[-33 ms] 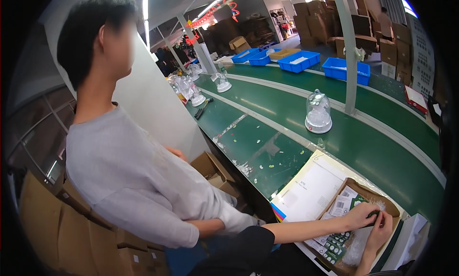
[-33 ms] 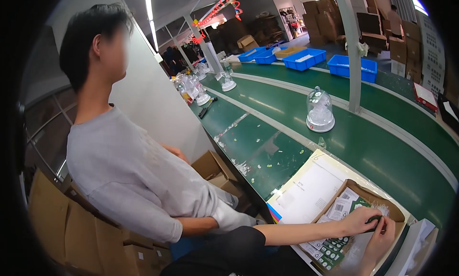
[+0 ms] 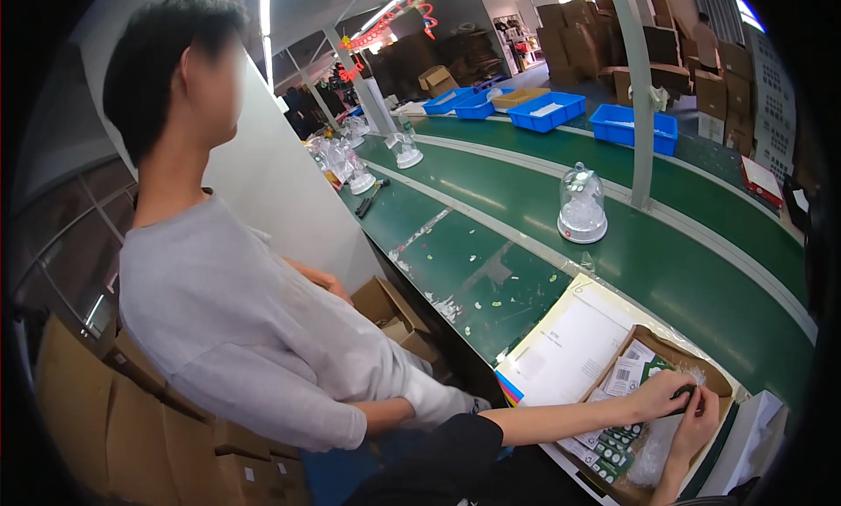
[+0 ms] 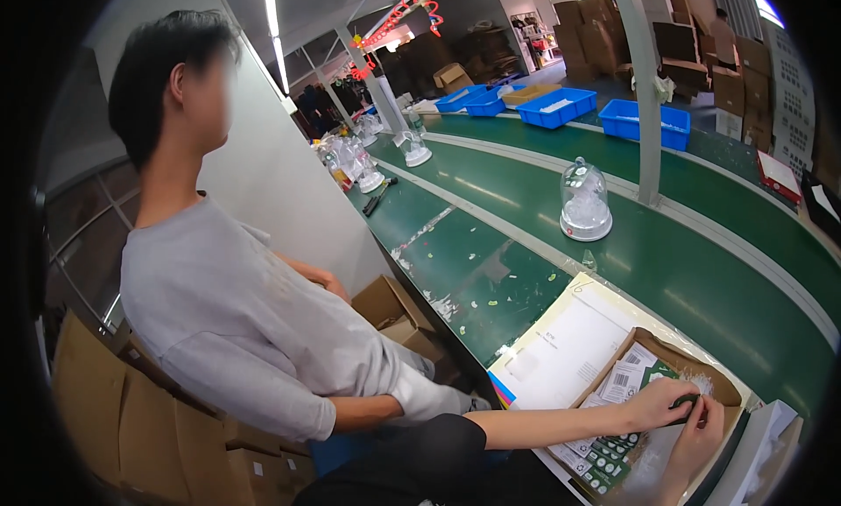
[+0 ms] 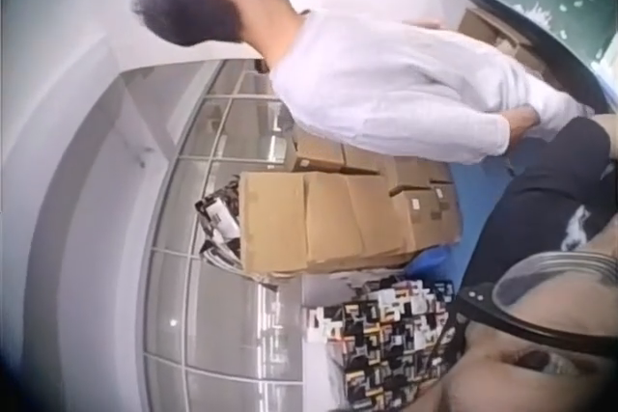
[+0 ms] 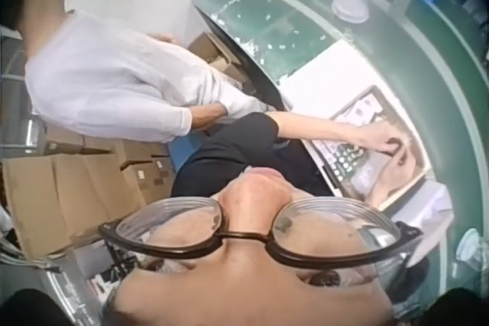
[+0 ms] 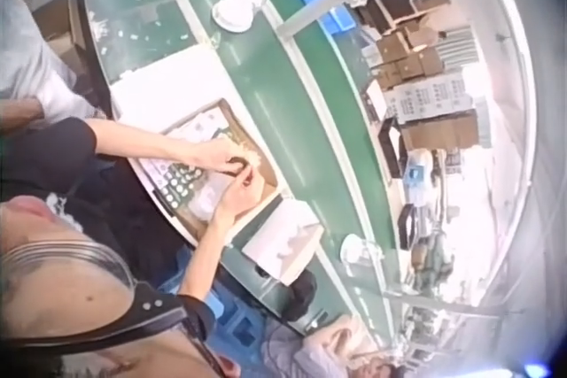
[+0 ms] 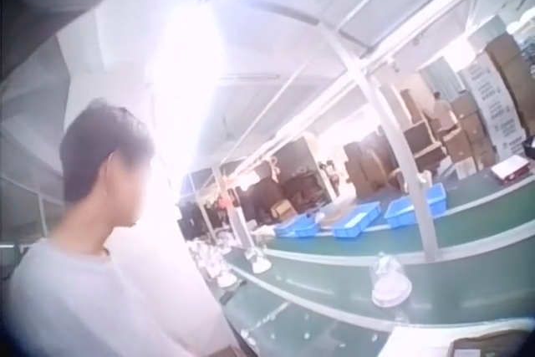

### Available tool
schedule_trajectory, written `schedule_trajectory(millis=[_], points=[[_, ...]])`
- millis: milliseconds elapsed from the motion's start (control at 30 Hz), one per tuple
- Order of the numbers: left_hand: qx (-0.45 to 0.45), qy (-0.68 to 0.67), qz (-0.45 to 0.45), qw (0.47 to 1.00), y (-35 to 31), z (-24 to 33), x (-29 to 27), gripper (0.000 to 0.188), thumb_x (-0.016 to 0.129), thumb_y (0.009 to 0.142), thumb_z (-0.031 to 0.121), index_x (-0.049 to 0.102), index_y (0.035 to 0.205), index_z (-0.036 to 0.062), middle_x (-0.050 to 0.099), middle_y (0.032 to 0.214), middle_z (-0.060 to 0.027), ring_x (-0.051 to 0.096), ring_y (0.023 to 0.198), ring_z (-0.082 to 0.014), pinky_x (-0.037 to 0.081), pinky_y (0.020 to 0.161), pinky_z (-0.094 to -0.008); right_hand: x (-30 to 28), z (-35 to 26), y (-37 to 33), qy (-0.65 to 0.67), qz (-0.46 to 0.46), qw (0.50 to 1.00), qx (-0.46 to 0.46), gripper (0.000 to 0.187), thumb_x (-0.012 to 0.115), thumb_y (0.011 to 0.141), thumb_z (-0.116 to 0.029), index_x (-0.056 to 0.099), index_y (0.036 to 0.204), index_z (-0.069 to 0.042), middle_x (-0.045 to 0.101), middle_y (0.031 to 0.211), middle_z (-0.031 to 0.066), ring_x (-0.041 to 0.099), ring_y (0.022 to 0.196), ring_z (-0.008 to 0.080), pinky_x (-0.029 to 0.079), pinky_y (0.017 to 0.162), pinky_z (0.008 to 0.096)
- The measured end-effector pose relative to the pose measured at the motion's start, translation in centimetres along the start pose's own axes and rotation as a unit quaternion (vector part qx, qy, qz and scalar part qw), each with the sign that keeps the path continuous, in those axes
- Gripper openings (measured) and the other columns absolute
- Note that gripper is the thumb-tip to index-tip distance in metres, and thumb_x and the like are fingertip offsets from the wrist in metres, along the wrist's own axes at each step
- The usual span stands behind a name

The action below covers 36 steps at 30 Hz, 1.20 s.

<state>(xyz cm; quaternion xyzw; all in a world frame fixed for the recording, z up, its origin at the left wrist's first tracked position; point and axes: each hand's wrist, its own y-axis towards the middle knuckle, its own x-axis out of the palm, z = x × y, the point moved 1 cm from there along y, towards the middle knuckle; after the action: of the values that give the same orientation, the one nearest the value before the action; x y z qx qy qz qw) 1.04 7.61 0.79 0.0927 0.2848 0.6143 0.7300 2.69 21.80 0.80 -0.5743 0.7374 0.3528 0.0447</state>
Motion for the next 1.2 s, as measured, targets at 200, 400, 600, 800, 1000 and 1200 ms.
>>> schedule_trajectory(millis=[200,400,600,800,1000,1200], points=[[0.007,0.051,0.009,0.999,-0.3,-0.1,-0.3,0.017,0.06,0.079,0.006,0.059,0.095,0.0012,0.062,0.084,-0.0177,0.061,0.079,-0.0369,0.049,0.069,-0.0411,0.4,-0.3,0.1,0.01,-0.012,1.0,-0.015,0.007,0.057,0.09,-0.004,0.059,0.094,0.001,0.057,0.083,0.0084,0.053,0.069,0.0167,0.043,0.062,0.0269],[0.029,0.059,0.006,0.998,0.2,1.7,-0.4,0.015,0.06,0.078,0.005,0.059,0.093,0.0017,0.062,0.083,-0.0172,0.061,0.079,-0.036,0.049,0.069,-0.0409,0.1,-0.5,0.0,-0.018,-0.006,0.998,-0.052,0.007,0.058,0.089,-0.004,0.062,0.094,0.0,0.057,0.083,0.0086,0.053,0.068,0.0183,0.043,0.06,0.0278],[0.006,0.052,-0.006,0.999,1.0,1.7,0.3,0.013,0.06,0.078,0.005,0.059,0.09,0.0013,0.062,0.081,-0.0176,0.061,0.078,-0.0358,0.049,0.068,-0.0406,-0.2,-0.2,0.3,-0.028,0.023,0.997,-0.069,0.009,0.058,0.088,-0.003,0.063,0.095,0.001,0.059,0.084,0.0094,0.056,0.069,0.0193,0.045,0.06,0.0282],[0.015,0.042,0.005,0.999,0.6,0.3,1.0,0.021,0.059,0.079,0.004,0.06,0.1,-0.0016,0.064,0.088,-0.0193,0.062,0.081,-0.037,0.05,0.071,-0.0391,-0.4,-0.4,0.6,-0.004,0.013,0.999,-0.034,0.008,0.058,0.088,-0.002,0.063,0.093,0.002,0.06,0.085,0.0098,0.057,0.072,0.0197,0.046,0.062,0.028],[0.005,-0.015,0.014,1.0,0.4,0.4,0.3,0.024,0.055,0.083,0.005,0.059,0.105,-0.0043,0.065,0.094,-0.0206,0.063,0.083,-0.035,0.05,0.072,-0.0366,-0.1,-1.1,1.0,0.018,0.014,0.999,-0.042,0.009,0.059,0.088,-0.002,0.063,0.094,0.002,0.06,0.086,0.0094,0.057,0.073,0.0189,0.045,0.062,0.0271],[-0.075,-0.123,-0.007,0.99,0.4,-0.3,0.1,0.02,0.051,0.089,0.004,0.057,0.104,-0.0065,0.065,0.081,-0.014,0.061,0.069,-0.0191,0.048,0.063,-0.0289,-0.1,-1.0,0.7,0.031,0.025,0.999,-0.034,0.009,0.061,0.087,-0.002,0.065,0.093,0.004,0.059,0.086,0.0078,0.055,0.073,0.0155,0.043,0.06,0.0249]])
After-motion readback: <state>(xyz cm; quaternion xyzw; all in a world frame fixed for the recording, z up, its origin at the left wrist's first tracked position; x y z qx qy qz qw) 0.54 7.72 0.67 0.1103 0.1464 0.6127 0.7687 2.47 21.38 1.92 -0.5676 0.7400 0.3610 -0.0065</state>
